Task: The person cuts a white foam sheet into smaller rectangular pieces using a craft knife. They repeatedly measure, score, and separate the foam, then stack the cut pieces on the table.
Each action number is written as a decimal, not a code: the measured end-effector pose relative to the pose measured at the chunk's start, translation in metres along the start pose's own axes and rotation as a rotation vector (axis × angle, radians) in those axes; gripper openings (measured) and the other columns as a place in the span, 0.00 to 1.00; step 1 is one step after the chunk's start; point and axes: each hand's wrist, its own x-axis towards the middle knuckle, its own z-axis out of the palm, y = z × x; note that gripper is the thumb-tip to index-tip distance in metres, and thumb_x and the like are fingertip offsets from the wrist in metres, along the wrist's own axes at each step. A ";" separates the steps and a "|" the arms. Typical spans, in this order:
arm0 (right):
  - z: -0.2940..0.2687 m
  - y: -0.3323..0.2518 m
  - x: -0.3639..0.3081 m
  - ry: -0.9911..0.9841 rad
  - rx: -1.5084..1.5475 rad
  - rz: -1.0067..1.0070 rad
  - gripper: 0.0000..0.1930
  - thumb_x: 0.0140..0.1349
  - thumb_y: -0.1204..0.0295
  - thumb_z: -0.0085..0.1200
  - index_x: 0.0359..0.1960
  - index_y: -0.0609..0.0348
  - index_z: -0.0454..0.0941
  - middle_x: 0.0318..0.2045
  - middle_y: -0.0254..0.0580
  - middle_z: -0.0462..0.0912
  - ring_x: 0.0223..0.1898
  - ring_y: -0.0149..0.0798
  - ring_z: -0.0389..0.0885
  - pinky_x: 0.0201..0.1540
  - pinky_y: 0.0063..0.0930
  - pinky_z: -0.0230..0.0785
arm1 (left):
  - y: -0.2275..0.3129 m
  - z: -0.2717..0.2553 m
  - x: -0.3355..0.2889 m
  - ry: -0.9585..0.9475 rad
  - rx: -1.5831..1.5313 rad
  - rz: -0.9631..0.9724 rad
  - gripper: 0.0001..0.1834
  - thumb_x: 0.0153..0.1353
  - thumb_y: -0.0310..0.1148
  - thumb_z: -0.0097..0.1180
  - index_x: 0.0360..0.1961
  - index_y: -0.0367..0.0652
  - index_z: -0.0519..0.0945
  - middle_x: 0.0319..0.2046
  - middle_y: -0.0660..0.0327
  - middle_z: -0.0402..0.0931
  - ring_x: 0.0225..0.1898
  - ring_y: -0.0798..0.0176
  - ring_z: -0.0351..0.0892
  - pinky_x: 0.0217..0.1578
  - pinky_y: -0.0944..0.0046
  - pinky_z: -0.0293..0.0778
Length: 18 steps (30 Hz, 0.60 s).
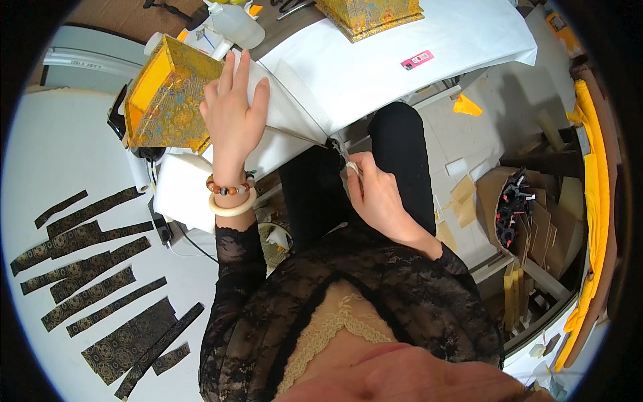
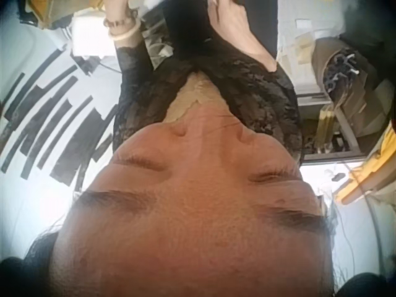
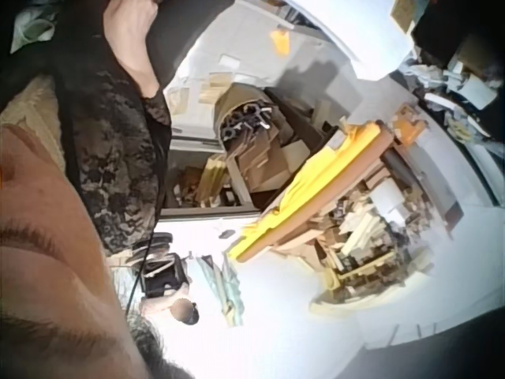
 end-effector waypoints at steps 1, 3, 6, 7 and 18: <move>0.002 0.001 -0.002 0.012 0.008 0.007 0.09 0.68 0.76 0.52 0.47 0.63 0.69 0.26 0.60 0.81 0.25 0.62 0.82 0.27 0.49 0.74 | 0.000 0.000 0.000 -0.001 0.005 0.005 0.33 0.67 0.50 0.49 0.71 0.50 0.71 0.71 0.54 0.65 0.61 0.47 0.68 0.63 0.49 0.58; 0.007 0.005 -0.005 0.040 0.025 0.021 0.08 0.68 0.76 0.53 0.46 0.62 0.71 0.26 0.60 0.81 0.26 0.62 0.82 0.27 0.49 0.74 | 0.000 0.001 0.000 0.000 0.005 -0.010 0.33 0.67 0.51 0.49 0.70 0.50 0.71 0.71 0.54 0.65 0.61 0.46 0.68 0.63 0.48 0.57; 0.014 0.006 -0.012 0.080 0.114 0.047 0.06 0.68 0.76 0.53 0.45 0.61 0.73 0.26 0.59 0.81 0.28 0.63 0.82 0.28 0.46 0.74 | 0.000 0.003 0.000 -0.009 0.000 -0.023 0.33 0.67 0.51 0.49 0.70 0.50 0.71 0.71 0.54 0.65 0.62 0.46 0.67 0.64 0.47 0.56; 0.014 0.004 -0.014 0.082 0.134 0.059 0.07 0.68 0.77 0.53 0.45 0.61 0.74 0.26 0.59 0.81 0.28 0.63 0.83 0.29 0.46 0.74 | -0.001 0.004 0.000 -0.015 -0.003 -0.028 0.33 0.67 0.51 0.49 0.71 0.50 0.71 0.72 0.54 0.65 0.62 0.46 0.67 0.64 0.47 0.56; 0.022 0.015 -0.019 0.091 0.375 0.127 0.06 0.72 0.76 0.51 0.47 0.63 0.73 0.17 0.43 0.74 0.16 0.31 0.70 0.21 0.29 0.61 | -0.003 0.004 0.001 -0.009 -0.017 -0.026 0.36 0.67 0.52 0.49 0.72 0.45 0.68 0.73 0.55 0.64 0.61 0.50 0.67 0.63 0.49 0.56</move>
